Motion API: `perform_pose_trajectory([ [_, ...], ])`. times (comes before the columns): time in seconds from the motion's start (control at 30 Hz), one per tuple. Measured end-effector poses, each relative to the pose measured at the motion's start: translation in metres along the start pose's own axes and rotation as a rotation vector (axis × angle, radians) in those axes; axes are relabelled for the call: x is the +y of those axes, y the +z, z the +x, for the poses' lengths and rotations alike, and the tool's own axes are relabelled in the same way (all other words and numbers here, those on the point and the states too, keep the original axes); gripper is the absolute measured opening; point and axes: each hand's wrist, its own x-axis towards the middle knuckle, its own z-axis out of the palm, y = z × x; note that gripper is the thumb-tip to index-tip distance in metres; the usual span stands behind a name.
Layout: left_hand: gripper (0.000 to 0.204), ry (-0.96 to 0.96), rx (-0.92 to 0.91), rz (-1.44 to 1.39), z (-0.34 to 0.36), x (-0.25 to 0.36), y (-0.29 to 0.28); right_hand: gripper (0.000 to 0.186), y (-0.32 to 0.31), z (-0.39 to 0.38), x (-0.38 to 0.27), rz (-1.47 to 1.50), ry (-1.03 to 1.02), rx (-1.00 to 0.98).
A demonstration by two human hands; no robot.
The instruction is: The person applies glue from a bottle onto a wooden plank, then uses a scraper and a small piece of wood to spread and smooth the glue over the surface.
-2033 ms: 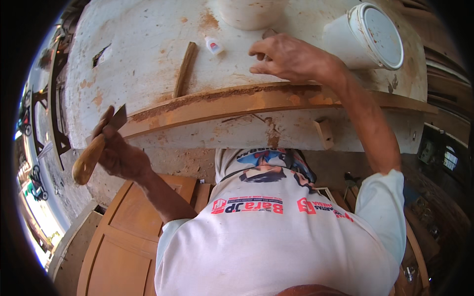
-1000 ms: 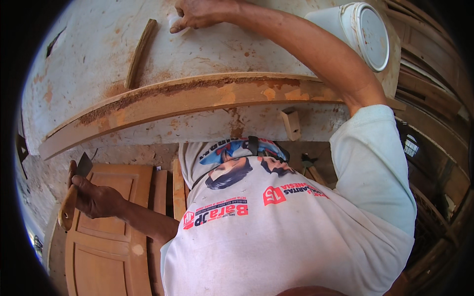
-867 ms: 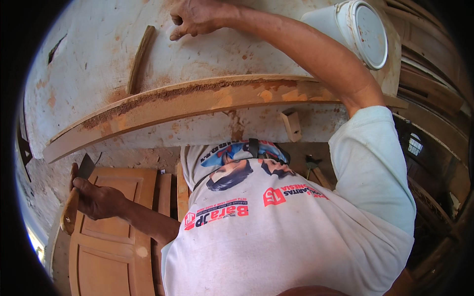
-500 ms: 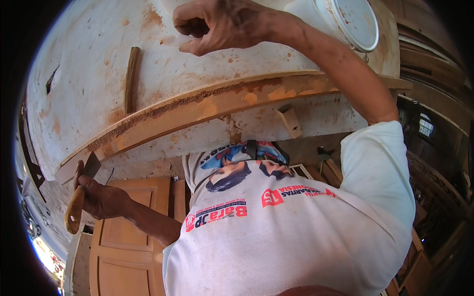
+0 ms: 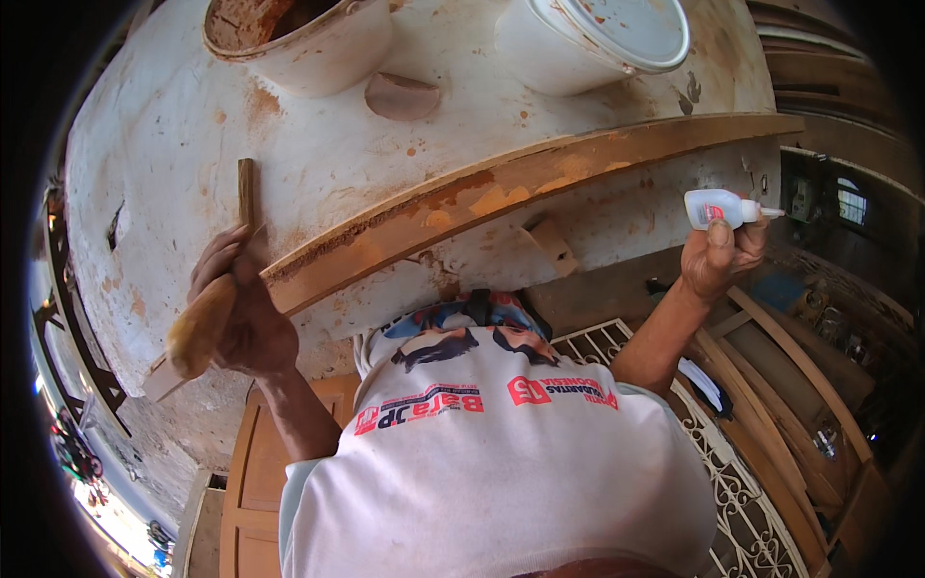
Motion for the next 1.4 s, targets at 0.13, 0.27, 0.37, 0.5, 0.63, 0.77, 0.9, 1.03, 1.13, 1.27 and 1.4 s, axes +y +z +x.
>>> perform_pose_trajectory([
  [0.13,0.015,0.089,-0.253,-0.051,0.006,0.006,0.037,0.039,-0.002,-0.045,0.013,0.008,0.08,0.129],
  [0.27,0.018,0.132,-0.371,-0.08,0.014,0.016,0.056,0.039,0.028,-0.074,0.018,0.088,0.164,0.187],
  [0.37,0.018,0.136,-0.431,-0.105,0.014,0.018,0.061,0.038,0.057,-0.089,0.017,0.25,0.218,0.101],
  [0.5,0.019,0.053,-0.495,-0.156,0.005,0.023,0.066,0.046,0.095,-0.094,0.005,0.302,0.367,-0.027],
  [0.63,0.024,0.15,-0.545,-0.065,0.002,0.026,0.065,0.042,0.116,-0.098,-0.007,0.239,0.525,-0.157],
  [0.77,0.031,0.107,-0.557,-0.096,-0.001,0.029,0.061,0.028,0.13,-0.107,-0.005,0.41,0.616,-0.215],
  [0.9,0.029,0.275,-0.573,-0.039,-0.015,0.04,0.06,0.031,0.151,-0.13,-0.005,0.773,0.726,-0.1],
  [1.03,0.035,0.305,-0.748,-0.139,-0.022,0.053,0.061,0.032,0.16,-0.124,-0.012,0.759,0.703,-0.133],
  [1.13,0.041,0.286,-0.756,-0.169,-0.031,0.052,0.064,0.031,0.16,-0.115,-0.016,0.668,0.644,-0.154],
  [1.27,0.043,0.242,-0.756,-0.238,-0.035,0.051,0.069,0.031,0.157,-0.106,-0.025,0.675,0.601,-0.176],
  [1.4,0.04,0.203,-0.747,-0.291,-0.039,0.049,0.079,0.031,0.16,-0.1,-0.036,0.489,0.57,-0.189],
])
